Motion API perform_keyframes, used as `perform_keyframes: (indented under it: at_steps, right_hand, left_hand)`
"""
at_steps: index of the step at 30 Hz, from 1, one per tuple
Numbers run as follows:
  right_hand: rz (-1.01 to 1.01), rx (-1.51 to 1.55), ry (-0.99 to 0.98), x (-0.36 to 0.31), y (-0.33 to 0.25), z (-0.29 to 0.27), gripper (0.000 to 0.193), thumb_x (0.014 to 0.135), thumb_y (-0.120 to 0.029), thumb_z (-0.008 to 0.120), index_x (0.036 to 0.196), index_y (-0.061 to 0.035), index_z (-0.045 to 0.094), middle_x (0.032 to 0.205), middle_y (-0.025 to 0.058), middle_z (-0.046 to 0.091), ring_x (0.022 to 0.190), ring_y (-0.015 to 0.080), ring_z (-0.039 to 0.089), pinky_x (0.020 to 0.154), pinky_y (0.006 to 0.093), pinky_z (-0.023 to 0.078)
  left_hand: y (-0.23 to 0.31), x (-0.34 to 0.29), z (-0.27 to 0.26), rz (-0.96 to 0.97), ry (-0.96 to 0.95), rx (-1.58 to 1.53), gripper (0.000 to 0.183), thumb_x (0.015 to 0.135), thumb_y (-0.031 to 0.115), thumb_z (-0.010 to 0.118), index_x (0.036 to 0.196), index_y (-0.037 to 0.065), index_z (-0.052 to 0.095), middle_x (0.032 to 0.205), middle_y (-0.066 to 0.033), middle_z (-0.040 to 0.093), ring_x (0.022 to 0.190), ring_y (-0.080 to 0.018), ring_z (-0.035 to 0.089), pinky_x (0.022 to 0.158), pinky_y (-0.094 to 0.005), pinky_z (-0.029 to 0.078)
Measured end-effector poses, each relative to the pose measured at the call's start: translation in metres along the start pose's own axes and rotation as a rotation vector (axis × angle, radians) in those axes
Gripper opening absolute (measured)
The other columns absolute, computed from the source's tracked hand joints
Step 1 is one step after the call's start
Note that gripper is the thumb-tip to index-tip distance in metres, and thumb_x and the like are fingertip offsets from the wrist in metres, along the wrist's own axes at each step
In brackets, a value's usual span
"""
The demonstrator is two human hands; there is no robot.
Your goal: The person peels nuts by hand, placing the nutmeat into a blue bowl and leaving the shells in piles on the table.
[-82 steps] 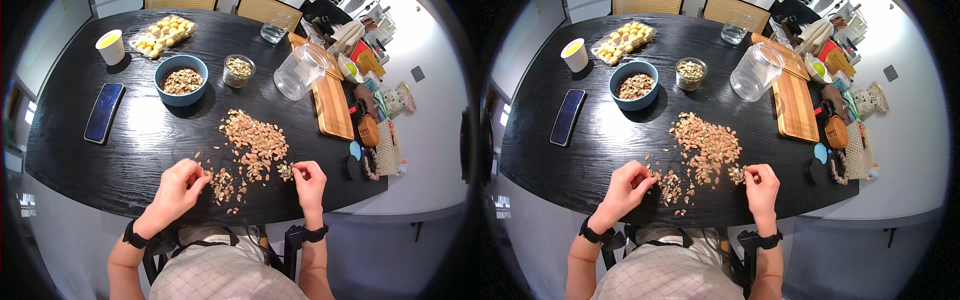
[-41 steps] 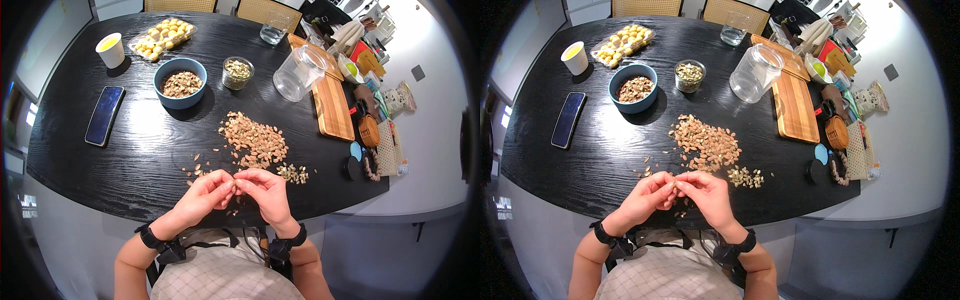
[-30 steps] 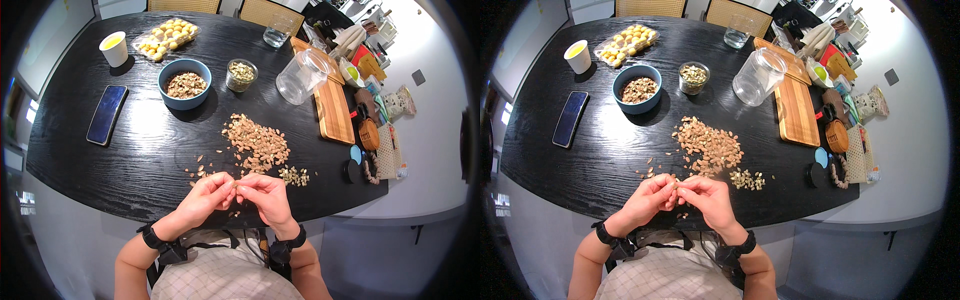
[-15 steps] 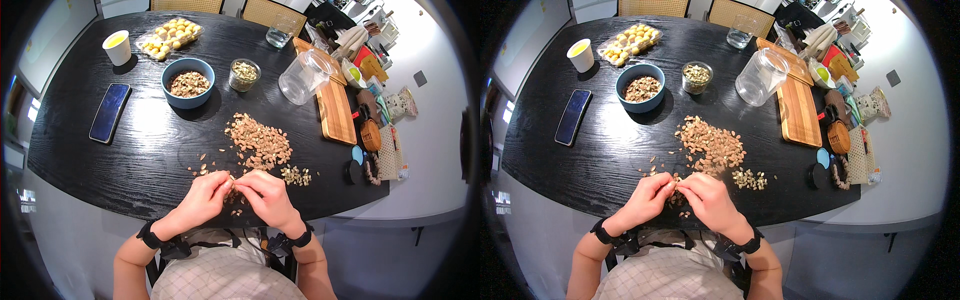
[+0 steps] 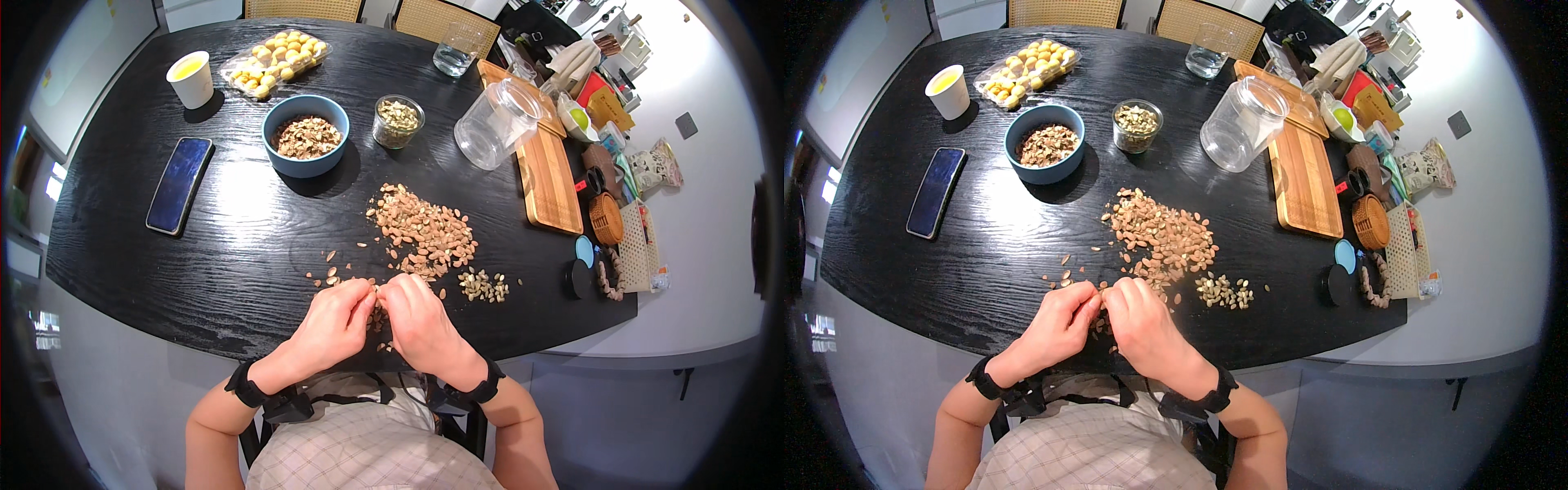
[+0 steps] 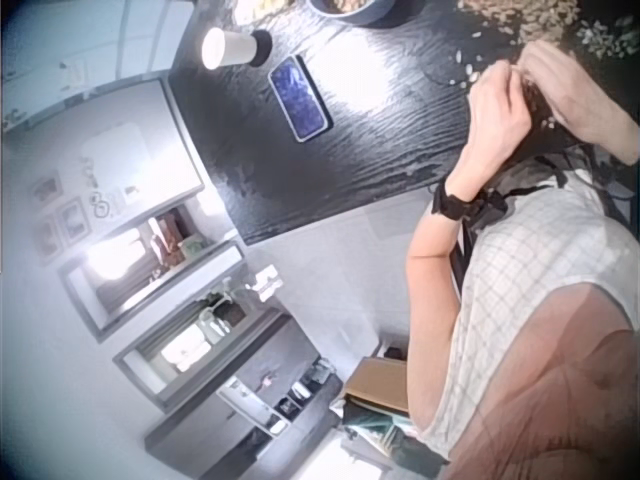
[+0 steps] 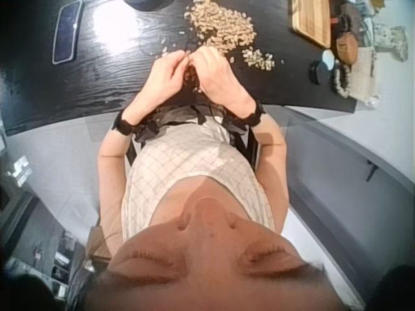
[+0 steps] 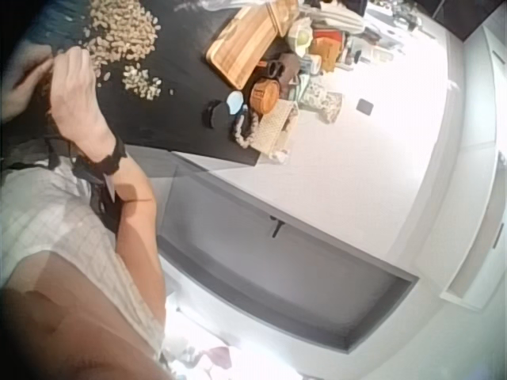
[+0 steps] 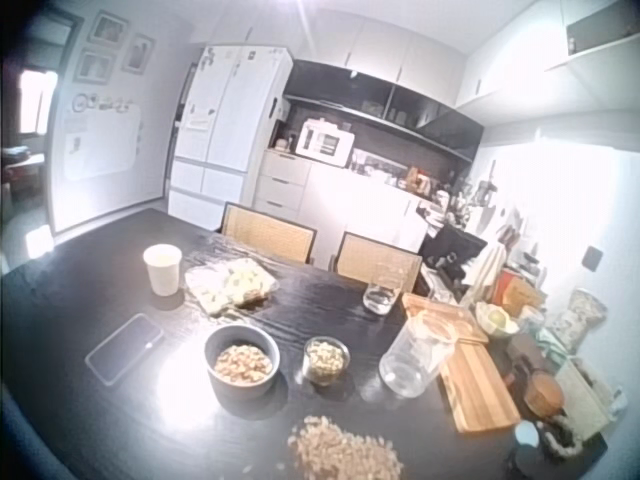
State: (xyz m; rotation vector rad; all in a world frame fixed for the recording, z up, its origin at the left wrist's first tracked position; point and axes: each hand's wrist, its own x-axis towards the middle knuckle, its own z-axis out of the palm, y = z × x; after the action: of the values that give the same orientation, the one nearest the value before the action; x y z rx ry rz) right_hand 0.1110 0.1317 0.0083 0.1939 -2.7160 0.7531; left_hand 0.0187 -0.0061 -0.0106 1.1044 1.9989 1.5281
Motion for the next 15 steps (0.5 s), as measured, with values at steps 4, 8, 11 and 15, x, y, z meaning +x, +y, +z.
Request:
perform_keyframes:
  at_steps: [4,8,11,15]
  right_hand:
    - [0.254,0.249,0.158,-0.004,0.009,0.0,0.018,0.072,0.008,0.06,0.088,0.0027,0.055,0.083,0.0149,0.054,0.077,0.0324,0.055,0.069,0.0367,0.047]
    - [0.446,0.669,0.164,-0.008,0.008,-0.004,0.009,0.082,0.003,0.065,0.091,0.0032,0.066,0.092,0.0077,0.063,0.08,0.0151,0.061,0.066,0.0255,0.049]
    - [0.593,0.938,0.15,-0.008,0.001,-0.007,0.014,0.084,0.004,0.063,0.097,0.0042,0.068,0.094,0.0088,0.066,0.078,0.0134,0.062,0.066,0.0248,0.051]
    - [0.636,1.152,0.174,-0.01,0.002,-0.004,0.014,0.087,0.001,0.062,0.1,0.0053,0.067,0.091,0.0112,0.067,0.077,0.013,0.063,0.067,0.0241,0.051]
  left_hand:
    - [0.004,0.001,-0.006,-0.028,-0.019,-0.045,0.011,0.089,0.004,0.051,0.081,-0.003,0.049,0.07,-0.0182,0.05,0.062,-0.0343,0.052,0.058,-0.0391,0.041]
    - [-0.004,0.0,-0.006,-0.21,-0.074,-0.344,0.019,0.096,0.012,0.048,0.081,0.001,0.05,0.066,-0.0051,0.048,0.058,-0.0146,0.047,0.054,-0.0279,0.038]
    - [-0.005,0.0,-0.005,-0.338,-0.137,-0.657,0.022,0.099,0.017,0.045,0.082,0.004,0.051,0.067,0.0029,0.047,0.06,-0.0053,0.042,0.054,-0.0219,0.036]
    - [0.0,-0.002,0.0,-0.299,-0.125,-0.723,0.023,0.101,0.02,0.045,0.085,0.005,0.051,0.071,0.0031,0.047,0.059,-0.0043,0.039,0.053,-0.0198,0.033]
